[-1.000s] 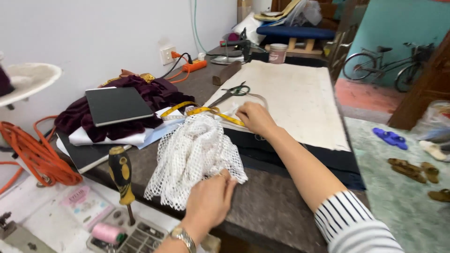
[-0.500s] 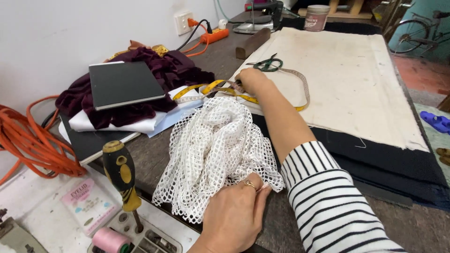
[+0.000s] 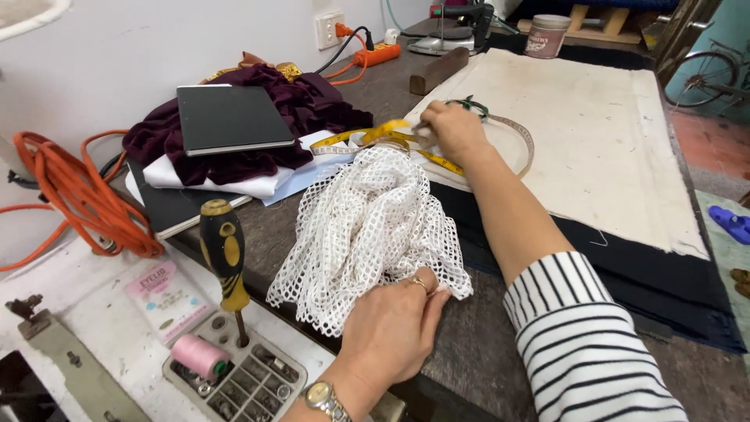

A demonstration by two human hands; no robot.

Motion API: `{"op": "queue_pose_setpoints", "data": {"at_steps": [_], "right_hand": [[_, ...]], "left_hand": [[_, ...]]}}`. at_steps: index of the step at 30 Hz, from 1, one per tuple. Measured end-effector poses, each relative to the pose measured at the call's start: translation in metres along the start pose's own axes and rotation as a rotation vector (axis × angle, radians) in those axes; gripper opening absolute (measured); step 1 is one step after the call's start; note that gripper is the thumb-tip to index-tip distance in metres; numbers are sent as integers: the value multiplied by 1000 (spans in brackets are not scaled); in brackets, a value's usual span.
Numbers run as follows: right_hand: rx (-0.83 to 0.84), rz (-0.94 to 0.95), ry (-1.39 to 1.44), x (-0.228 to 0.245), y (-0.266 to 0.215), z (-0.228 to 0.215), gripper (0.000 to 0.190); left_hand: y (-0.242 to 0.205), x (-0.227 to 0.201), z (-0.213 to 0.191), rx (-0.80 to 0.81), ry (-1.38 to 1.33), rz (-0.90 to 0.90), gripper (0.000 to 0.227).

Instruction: Measuring a small piece of pink fabric with a yellow ruler, marking it with a blue pen, and then sewing it using an industrial sewing machine.

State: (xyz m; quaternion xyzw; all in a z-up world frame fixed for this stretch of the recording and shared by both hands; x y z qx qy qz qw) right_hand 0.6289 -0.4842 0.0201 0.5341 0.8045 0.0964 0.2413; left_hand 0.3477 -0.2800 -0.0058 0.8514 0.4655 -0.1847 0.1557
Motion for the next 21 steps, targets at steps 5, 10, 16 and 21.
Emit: {"op": "queue_pose_setpoints", "data": {"at_steps": [5,10,16,21], "right_hand": [[-433,54,161,-14,-21,-67,16],[-864,322,962,-11,-78,-189,16],[-1033,485,1288,27,-174,-330,21],[-872,516,1227,66,-251,-427,21]], "left_hand": [[-6,-2,-3,18,-47,-4,29],[-11,-6,-5,-69,-57,33,31],[-27,-3,0,-347,-2,4,34],[-94,-20,-27,-252,-478,-147,32]]}}
Point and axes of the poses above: each hand's wrist, its own y-axis towards the middle knuckle, its own z-axis out of the palm, x = y × z, the point moved 6 cm from there along y, towards the middle knuckle, and after that the axes turned 6 degrees about -z, right-handed, at the moved point
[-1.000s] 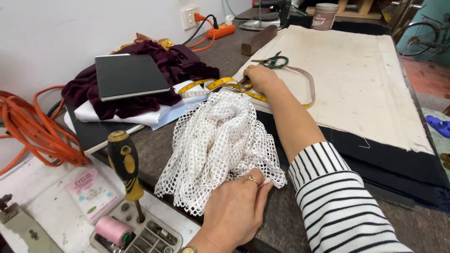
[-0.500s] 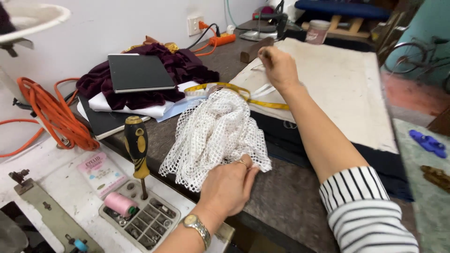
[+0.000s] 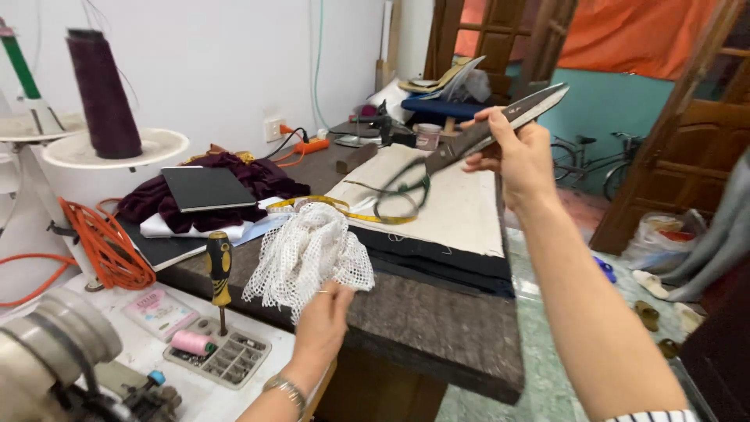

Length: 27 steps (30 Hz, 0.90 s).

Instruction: Measuring a small piece of pink fabric with a yellow ruler, marking it with a blue pen, and then sewing it using an industrial sewing machine.

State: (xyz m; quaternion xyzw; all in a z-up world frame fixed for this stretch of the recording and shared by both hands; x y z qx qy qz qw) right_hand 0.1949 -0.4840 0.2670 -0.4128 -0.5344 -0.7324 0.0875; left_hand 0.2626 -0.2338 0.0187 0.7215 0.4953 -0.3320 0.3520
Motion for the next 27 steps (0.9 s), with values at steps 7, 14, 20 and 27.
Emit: {"op": "queue_pose_setpoints", "data": {"at_steps": [7,14,20,27], "right_hand": [[510,205,-111,93,-103,36,29],[893,461,361,98,-225,153,33],[928,523,463,70,-319,205,52],[1429,627,763,90,-467,206,65]], "left_hand": [[-108,-89,-99,161,-707,390,15],[-214,-95,-124,484,-973,222,16],[-277,-40,-173,-60,-987,261,21],[-352,-5,-216,-458,-1009,286,17]]}}
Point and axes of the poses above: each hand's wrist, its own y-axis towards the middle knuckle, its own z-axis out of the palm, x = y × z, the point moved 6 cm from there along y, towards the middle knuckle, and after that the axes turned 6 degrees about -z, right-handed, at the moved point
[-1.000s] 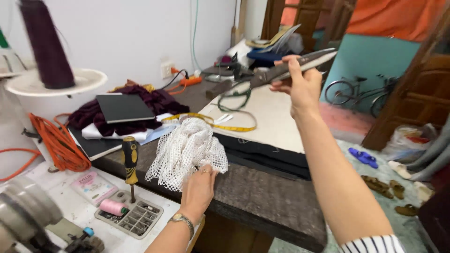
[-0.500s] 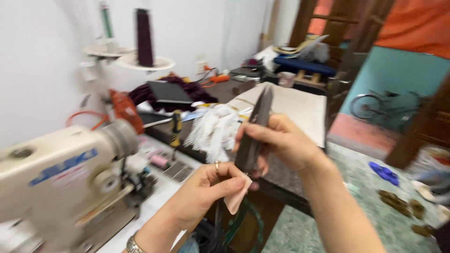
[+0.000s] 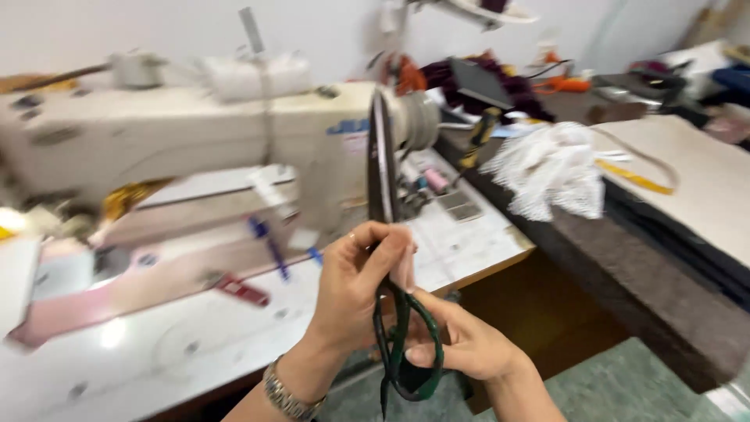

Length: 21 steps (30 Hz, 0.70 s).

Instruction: Measuring a small piece of pink fabric with a yellow ruler, marking it with a blue pen, and then sewing it using an industrial sewing machine.

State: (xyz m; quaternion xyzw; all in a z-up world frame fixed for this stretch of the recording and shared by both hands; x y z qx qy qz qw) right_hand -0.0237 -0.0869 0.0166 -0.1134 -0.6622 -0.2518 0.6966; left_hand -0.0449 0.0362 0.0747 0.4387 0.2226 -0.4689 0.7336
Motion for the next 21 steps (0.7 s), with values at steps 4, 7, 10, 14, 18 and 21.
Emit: {"op": "queue_pose_setpoints", "data": {"at_steps": [4,7,10,14,18,21], "right_hand": [[-172,215,-73,-21,12,38,31],[-187,196,57,-28,17,69,27],[-157,382,-208,-20,21,74,40],[43,388,-728,-22,38,50,21],[119,454,-804,-20,62,49,21],[255,387,-789,-20,83,57,32]], "left_hand": [[-21,-6,-25,-24,7,-70,21],[-41,-7,-51,-77,181,-247,15],[-58,-49,-80,-81,308,-91,14],[-86,-81,-142,-388,489,-366,21],[-109,-99,-187,-582,378,-466,24],[-122,-106,-218,-643,251,-474,22]]}}
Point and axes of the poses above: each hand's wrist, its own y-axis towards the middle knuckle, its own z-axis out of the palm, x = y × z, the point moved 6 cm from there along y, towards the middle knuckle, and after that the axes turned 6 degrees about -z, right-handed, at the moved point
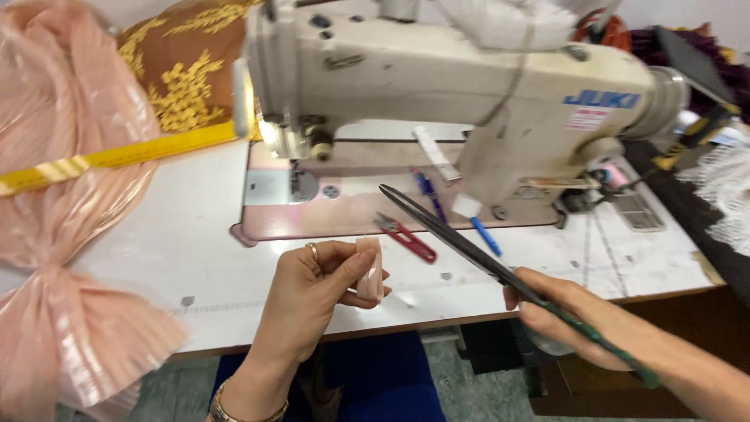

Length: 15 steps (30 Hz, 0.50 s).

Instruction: Measuring a small piece of pink fabric with a yellow ruler, marking it with a blue pen, and then sewing it using an industrial sewing machine.

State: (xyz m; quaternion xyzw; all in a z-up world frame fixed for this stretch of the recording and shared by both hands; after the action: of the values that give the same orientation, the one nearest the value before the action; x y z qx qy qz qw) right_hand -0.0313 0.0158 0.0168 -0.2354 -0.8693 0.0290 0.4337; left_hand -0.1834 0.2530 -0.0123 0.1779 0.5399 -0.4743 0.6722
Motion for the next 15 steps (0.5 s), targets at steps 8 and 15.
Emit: {"op": "queue_pose_setpoints", "data": {"at_steps": [8,15], "right_hand": [[279,273,-29,9,32,25,74],[309,-116,-113,49,50,42,77]], "left_hand": [[-4,-11,-41,91,-39,66,19],[2,1,-54,-27,-47,-62,20]]}}
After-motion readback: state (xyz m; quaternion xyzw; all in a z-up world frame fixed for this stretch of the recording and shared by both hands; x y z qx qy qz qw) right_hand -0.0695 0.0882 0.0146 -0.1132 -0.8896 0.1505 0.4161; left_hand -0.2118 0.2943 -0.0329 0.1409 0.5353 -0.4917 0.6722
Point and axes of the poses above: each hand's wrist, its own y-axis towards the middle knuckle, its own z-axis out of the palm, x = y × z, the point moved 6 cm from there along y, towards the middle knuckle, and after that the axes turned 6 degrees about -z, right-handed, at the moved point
